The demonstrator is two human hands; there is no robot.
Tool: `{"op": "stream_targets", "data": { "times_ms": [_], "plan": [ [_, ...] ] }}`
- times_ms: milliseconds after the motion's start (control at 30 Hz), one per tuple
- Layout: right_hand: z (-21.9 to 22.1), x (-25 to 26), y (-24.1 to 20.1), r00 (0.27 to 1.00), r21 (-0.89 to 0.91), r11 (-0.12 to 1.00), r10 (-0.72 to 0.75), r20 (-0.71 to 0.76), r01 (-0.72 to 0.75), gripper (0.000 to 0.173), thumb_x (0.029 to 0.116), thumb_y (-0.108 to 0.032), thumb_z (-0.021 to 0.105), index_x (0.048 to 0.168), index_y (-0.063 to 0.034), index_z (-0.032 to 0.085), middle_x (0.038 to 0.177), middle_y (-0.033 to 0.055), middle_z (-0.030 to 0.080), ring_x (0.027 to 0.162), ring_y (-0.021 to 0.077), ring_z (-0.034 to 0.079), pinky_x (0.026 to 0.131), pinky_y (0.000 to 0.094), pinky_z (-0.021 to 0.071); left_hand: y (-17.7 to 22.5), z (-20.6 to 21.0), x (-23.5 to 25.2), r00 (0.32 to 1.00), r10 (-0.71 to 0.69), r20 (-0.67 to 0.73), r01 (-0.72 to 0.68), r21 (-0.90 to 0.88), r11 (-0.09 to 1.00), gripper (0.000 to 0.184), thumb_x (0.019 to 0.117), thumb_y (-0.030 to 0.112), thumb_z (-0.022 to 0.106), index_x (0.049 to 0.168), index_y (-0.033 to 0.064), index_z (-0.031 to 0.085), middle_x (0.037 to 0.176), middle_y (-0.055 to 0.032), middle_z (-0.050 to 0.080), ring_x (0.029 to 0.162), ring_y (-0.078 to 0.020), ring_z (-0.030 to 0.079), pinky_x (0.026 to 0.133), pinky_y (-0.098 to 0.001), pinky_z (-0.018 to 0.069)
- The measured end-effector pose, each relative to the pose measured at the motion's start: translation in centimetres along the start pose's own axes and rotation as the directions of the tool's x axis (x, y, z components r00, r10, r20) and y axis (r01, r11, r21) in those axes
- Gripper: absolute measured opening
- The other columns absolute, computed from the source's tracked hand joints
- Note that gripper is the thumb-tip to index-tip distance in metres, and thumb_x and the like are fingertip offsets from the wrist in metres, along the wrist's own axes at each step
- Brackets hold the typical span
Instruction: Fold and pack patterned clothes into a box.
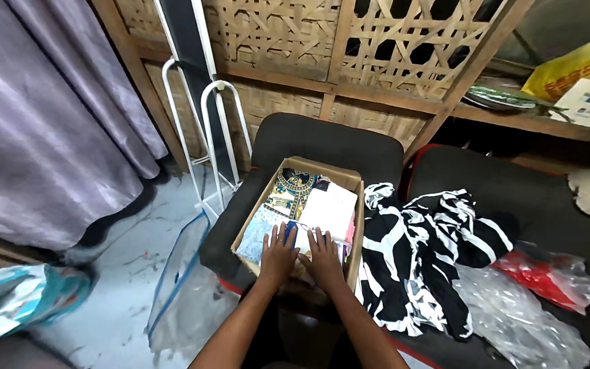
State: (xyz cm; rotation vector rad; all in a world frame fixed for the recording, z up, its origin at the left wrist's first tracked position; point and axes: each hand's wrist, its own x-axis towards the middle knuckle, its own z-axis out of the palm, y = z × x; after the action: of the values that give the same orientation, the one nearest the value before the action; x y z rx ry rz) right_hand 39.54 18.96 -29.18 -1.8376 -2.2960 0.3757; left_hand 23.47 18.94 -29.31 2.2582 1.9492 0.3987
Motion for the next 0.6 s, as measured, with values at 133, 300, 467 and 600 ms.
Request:
{"op": "stream_targets", "data": {
  "times_ms": [133, 300, 467, 600],
  "plan": [
    [0.3, 0.1, 0.2, 1.0, -0.019, 1.0, 0.01, 0.006, -0.01, 0.08, 0.1026, -0.066, 0.035, 0.165, -0.0168, 0.022, 0.171, 0.0118, 0.014, 0.157, 0.0413, 0.011, 0.124, 0.0599, 0.0135, 0.0, -0.1, 0.3, 1.0, 0.015, 0.027, -0.014, -0.005, 1.0, 0.061, 0.1065, 0.045, 0.043, 0.162, 0.02, 0.034, 0.168, -0.0177, 0.025, 0.155, -0.0404, 0.021, 0.121, -0.0639, 0.0191],
    [-0.9, -0.7, 0.3, 1.0, 0.118, 0.993, 0.008, -0.017, -0.006, 0.082, 0.1006, -0.068, 0.039, 0.164, -0.017, 0.027, 0.171, 0.0161, 0.015, 0.156, 0.0454, 0.011, 0.122, 0.0646, 0.0142, -2.0, -3.2, 1.0, 0.997, -0.073, 0.033, 0.079, -0.546, 0.834, 0.072, 0.0977, 0.024, 0.065, 0.159, 0.0025, 0.033, 0.166, -0.0272, 0.021, 0.153, -0.0402, 0.027, 0.123, -0.0529, 0.0284],
    [-0.3, -2.8, -1.7, 0.95, 0.185, 0.975, -0.061, -0.306, 0.122, 0.084, 0.0933, -0.068, 0.053, 0.152, -0.0074, 0.049, 0.163, 0.0226, 0.034, 0.151, 0.0482, 0.026, 0.119, 0.0655, 0.0236, -4.2, -4.7, 0.6, 0.944, -0.302, 0.134, 0.283, -0.803, 0.525, 0.064, 0.0975, 0.023, 0.069, 0.151, -0.0003, 0.043, 0.149, -0.0263, 0.049, 0.122, -0.0336, 0.061, 0.101, -0.0473, 0.0513],
    [0.1, -3.3, -4.0, 0.956, 0.363, 0.905, -0.127, -0.263, 0.221, 0.1, 0.084, -0.056, 0.074, 0.156, 0.0018, 0.037, 0.16, 0.0259, 0.036, 0.15, 0.044, 0.032, 0.121, 0.0591, 0.0267, -1.9, -5.7, 0.0, 0.955, -0.249, 0.159, 0.247, -0.891, 0.38, 0.056, 0.1025, 0.025, 0.063, 0.149, -0.0024, 0.045, 0.131, -0.0243, 0.063, 0.115, -0.0285, 0.065, 0.101, -0.0446, 0.0519]
  ]
}}
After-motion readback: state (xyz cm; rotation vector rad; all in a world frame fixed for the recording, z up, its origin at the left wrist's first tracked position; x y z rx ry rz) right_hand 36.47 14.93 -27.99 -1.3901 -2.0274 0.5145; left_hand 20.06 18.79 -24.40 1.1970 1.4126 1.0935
